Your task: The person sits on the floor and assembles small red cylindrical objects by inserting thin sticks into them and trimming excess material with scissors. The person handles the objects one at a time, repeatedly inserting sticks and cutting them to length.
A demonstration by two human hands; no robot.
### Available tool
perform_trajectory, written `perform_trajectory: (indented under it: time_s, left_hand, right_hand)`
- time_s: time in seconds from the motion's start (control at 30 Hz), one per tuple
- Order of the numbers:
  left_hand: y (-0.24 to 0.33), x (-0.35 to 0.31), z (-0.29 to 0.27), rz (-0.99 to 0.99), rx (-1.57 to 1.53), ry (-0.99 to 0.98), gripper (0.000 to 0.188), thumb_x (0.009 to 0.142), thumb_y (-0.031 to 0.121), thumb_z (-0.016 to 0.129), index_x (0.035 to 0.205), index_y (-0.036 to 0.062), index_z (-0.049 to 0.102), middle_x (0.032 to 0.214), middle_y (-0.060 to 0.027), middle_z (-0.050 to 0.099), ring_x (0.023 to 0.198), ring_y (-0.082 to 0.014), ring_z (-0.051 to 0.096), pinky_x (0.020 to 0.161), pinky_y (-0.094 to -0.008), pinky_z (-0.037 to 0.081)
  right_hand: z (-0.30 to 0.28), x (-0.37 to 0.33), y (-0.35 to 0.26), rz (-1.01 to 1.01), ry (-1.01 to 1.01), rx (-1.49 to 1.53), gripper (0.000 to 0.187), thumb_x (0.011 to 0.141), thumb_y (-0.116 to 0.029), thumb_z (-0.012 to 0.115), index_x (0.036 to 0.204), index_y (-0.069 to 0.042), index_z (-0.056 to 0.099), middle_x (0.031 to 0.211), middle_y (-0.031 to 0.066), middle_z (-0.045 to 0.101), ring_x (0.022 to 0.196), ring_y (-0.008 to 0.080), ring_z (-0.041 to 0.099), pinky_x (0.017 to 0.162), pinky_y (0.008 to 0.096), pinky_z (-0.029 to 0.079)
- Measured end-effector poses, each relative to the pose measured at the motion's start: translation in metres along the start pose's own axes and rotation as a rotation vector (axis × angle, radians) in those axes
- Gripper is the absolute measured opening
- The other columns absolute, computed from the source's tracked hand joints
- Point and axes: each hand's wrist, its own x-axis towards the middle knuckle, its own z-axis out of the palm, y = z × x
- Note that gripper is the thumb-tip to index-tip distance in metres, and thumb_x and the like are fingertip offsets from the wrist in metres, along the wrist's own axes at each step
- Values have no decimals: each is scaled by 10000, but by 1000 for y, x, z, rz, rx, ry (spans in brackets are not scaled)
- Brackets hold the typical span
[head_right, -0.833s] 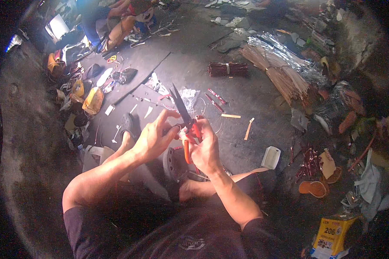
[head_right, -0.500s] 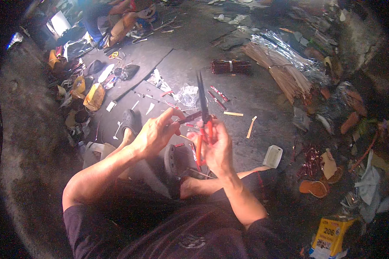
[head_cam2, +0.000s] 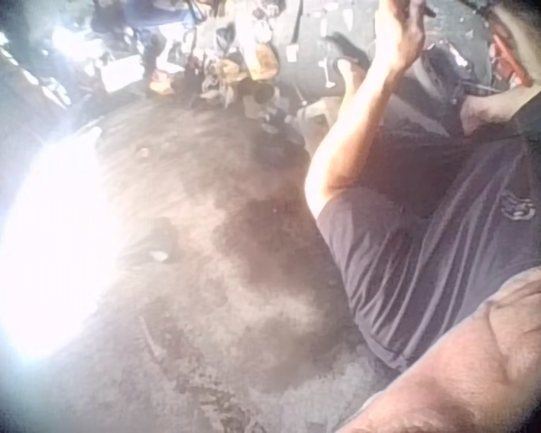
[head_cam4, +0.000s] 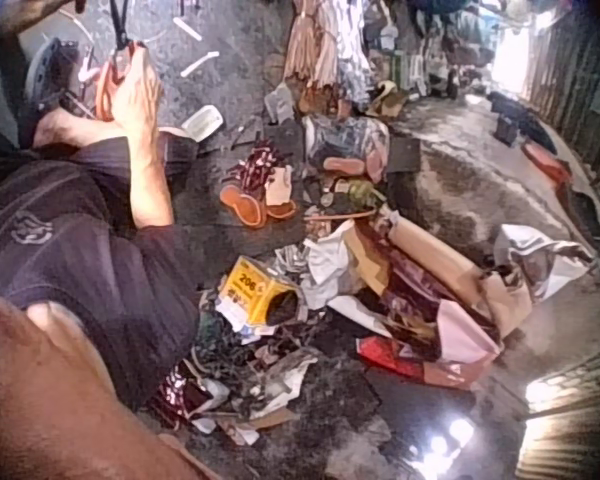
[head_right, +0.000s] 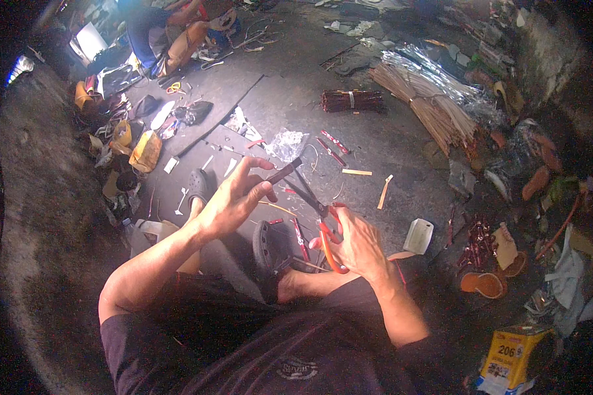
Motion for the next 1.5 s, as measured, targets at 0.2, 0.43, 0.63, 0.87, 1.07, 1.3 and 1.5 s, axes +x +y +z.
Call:
perform_trajectory:
  time_s: [0.2, 0.43, 0.63, 0.87, 1.07, 1.3, 1.5]
  left_hand:
    - [3, 0, -1, -85, -87, -1, 362, 1011, 330, 516, 1234, 48, 469, 984, -77, 700, 853, -147, 581, 807, -317, 469]
    - [-5, 4, -1, -161, -229, -50, 300, 1015, 306, 535, 1170, 49, 515, 1039, -53, 704, 748, -81, 478, 694, -246, 451]
    - [-6, 5, 1, -204, -253, -36, 295, 1019, 288, 534, 1159, 29, 519, 1063, -68, 714, 749, -78, 479, 683, -250, 454]
    - [-15, 5, 5, -204, -179, -7, 300, 1018, 276, 531, 1171, 18, 517, 1013, -72, 727, 749, -86, 505, 696, -253, 460]
    - [-31, 7, -4, -202, -106, 33, 331, 979, 315, 580, 1152, 37, 533, 967, -73, 719, 808, -123, 559, 754, -307, 465]
    - [-13, 5, -8, -115, 104, 39, 278, 971, 295, 577, 1032, 24, 597, 876, -82, 692, 875, -162, 613, 813, -344, 476]
    - [1, 6, -5, -94, 233, -72, 213, 958, 209, 594, 1051, 19, 613, 859, -132, 694, 883, -215, 678, 797, -363, 511]
  right_hand:
    - [6, -2, 9, -129, 167, -82, 662, 689, -459, 843, 1077, -5, 559, 875, 176, 638, 780, 358, 657, 683, 427, 514]
    - [11, -1, 3, -108, 188, -131, 635, 656, -422, 882, 1029, -18, 565, 855, 178, 661, 771, 371, 674, 663, 428, 522]
    - [15, -2, 4, -150, 224, -120, 569, 679, -330, 884, 1035, -20, 566, 834, 168, 670, 740, 357, 683, 644, 418, 531]
    - [21, -7, 14, -112, 198, -96, 479, 698, -231, 845, 1050, -34, 586, 912, 182, 682, 819, 377, 674, 685, 442, 537]
    - [39, -8, 49, 60, 311, 27, 387, 776, -279, 813, 994, -24, 619, 903, 171, 702, 811, 375, 692, 658, 426, 543]
    - [89, -8, 159, 297, 107, -298, 348, 804, -276, 768, 1014, -31, 637, 960, 204, 701, 870, 397, 680, 739, 478, 535]
    - [48, 11, 96, 250, 235, 88, 459, 853, -314, 733, 1189, -19, 629, 1110, 189, 659, 1042, 356, 638, 893, 400, 504]
